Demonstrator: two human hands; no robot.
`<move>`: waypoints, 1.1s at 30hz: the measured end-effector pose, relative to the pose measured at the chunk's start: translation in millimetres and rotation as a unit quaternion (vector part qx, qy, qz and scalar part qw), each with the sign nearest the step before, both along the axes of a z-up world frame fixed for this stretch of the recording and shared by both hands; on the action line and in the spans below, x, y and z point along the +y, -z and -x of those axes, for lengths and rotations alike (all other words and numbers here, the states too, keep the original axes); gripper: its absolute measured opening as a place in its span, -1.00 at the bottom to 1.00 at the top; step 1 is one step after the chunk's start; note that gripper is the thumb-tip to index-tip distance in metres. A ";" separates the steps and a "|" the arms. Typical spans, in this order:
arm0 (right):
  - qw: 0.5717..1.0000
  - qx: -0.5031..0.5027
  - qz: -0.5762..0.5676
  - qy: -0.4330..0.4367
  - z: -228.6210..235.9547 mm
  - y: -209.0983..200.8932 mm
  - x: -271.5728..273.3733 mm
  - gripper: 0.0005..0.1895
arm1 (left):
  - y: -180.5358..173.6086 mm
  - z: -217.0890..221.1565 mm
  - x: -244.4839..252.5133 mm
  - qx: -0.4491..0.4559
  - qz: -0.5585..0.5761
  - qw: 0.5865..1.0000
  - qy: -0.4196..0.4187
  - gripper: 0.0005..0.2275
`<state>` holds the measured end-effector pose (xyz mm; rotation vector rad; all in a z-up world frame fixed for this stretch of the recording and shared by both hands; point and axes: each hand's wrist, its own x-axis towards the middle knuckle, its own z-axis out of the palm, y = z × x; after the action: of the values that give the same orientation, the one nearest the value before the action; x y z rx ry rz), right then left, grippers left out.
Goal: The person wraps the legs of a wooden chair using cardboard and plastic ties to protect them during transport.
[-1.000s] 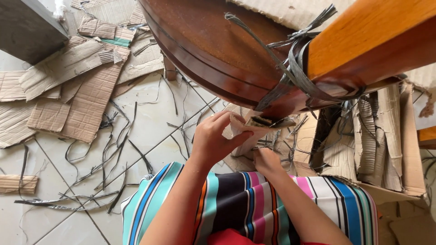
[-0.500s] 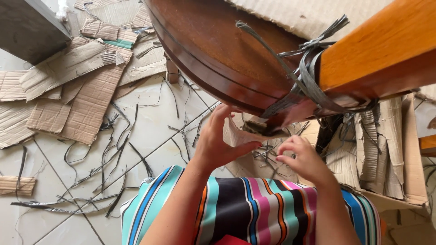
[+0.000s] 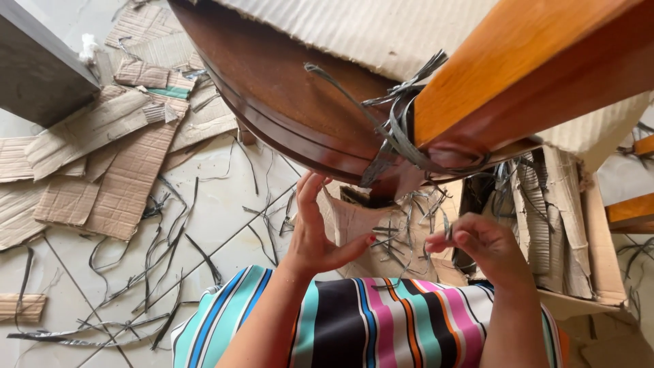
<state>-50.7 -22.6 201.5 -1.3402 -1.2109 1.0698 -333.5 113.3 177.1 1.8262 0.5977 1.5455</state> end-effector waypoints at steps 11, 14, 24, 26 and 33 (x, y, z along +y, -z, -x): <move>0.991 -0.031 -0.010 0.128 65.0 -39.4 0.3 -0.85 | -45.5 -2.3 -5.3 -0.070 0.084 0.993 0.045 -0.58; 0.989 -0.038 -0.035 0.141 76.8 -38.3 1.7 -0.88 | -56.2 5.1 -4.8 -0.039 0.066 0.995 0.057 -0.68; 0.984 0.103 -0.061 0.134 111.0 -35.9 27.0 -0.44 | -72.3 6.1 -10.2 0.025 0.030 0.983 0.178 -0.73; 0.987 0.110 -0.076 0.094 107.7 -34.0 27.9 -0.50 | -75.3 6.8 -9.6 0.033 0.012 0.976 0.217 -0.81; 0.985 0.079 -0.141 0.052 106.1 -44.2 30.4 -0.95 | -82.7 5.5 -4.6 0.075 -0.027 0.979 0.187 -0.85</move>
<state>-156.9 7.8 245.7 -1.0670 -1.1156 0.8770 -339.0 108.8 259.8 1.9740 0.2590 1.1927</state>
